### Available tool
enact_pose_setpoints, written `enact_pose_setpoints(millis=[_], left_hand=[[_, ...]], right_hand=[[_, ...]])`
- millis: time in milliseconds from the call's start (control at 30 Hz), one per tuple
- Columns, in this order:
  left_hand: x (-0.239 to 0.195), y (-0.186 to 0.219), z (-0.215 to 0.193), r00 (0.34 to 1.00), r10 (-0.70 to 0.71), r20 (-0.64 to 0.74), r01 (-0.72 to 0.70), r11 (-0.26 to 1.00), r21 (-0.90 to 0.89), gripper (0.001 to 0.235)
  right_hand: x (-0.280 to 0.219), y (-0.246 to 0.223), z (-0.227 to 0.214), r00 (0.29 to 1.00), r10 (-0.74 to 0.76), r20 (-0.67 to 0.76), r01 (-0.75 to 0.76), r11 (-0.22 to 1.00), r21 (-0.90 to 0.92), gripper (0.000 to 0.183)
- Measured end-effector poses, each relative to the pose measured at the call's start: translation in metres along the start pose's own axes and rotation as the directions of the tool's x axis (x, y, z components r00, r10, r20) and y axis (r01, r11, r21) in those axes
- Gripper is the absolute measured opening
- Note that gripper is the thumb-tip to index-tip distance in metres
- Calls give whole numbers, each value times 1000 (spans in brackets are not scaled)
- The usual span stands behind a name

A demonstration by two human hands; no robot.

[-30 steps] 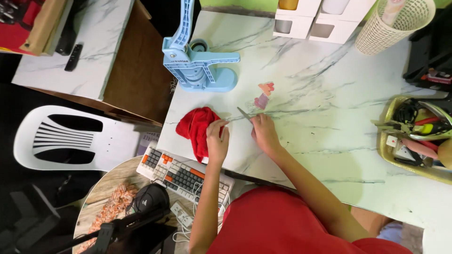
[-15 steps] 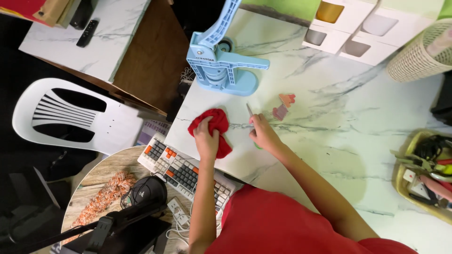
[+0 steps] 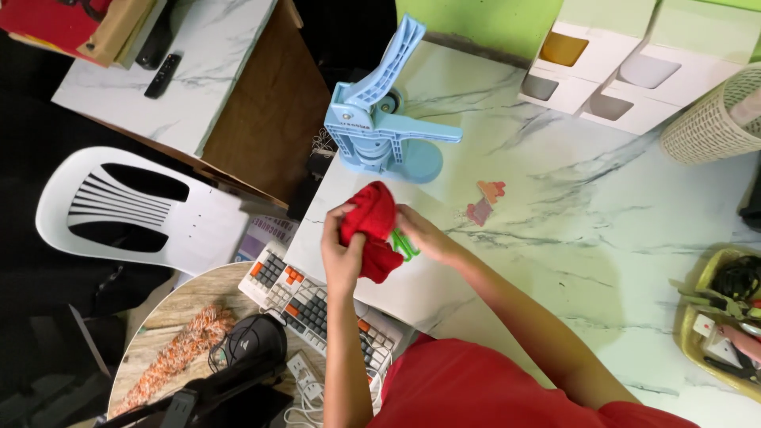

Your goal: Assemble pin badges using a manual press machine and clean the workspace components.

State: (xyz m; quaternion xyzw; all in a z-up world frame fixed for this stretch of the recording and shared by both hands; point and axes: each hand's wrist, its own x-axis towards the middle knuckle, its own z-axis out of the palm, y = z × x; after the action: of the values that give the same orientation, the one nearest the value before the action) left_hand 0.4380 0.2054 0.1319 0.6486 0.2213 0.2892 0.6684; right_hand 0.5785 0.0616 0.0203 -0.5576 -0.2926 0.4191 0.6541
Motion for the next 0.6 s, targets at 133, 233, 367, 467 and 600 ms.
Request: enact_pose_setpoints(millis=[133,233,367,467,600], left_hand=[[0,46,39,949,-5,316,-1,1000,19,53],[-1,44,65,869,70,490,-35,996,-81,52],[-2,29,97,826,33,563,157,946,-285,43],[-14,28,124,792,-7,611,155,970,-189,40],[-50,26,151,816,29,577,-93,992,81,33]], right_hand=[[-30,-48,-9,974,63,218,-199,699,687,64],[-48,-35,-30,993,61,-102,-16,918,396,57],[-83,-66,-45,931,68,-357,161,804,573,52],[-110,-103,-37,845,43,-532,243,857,454,51],[-137,-62,-38,584,-63,-809,123,992,12,49]])
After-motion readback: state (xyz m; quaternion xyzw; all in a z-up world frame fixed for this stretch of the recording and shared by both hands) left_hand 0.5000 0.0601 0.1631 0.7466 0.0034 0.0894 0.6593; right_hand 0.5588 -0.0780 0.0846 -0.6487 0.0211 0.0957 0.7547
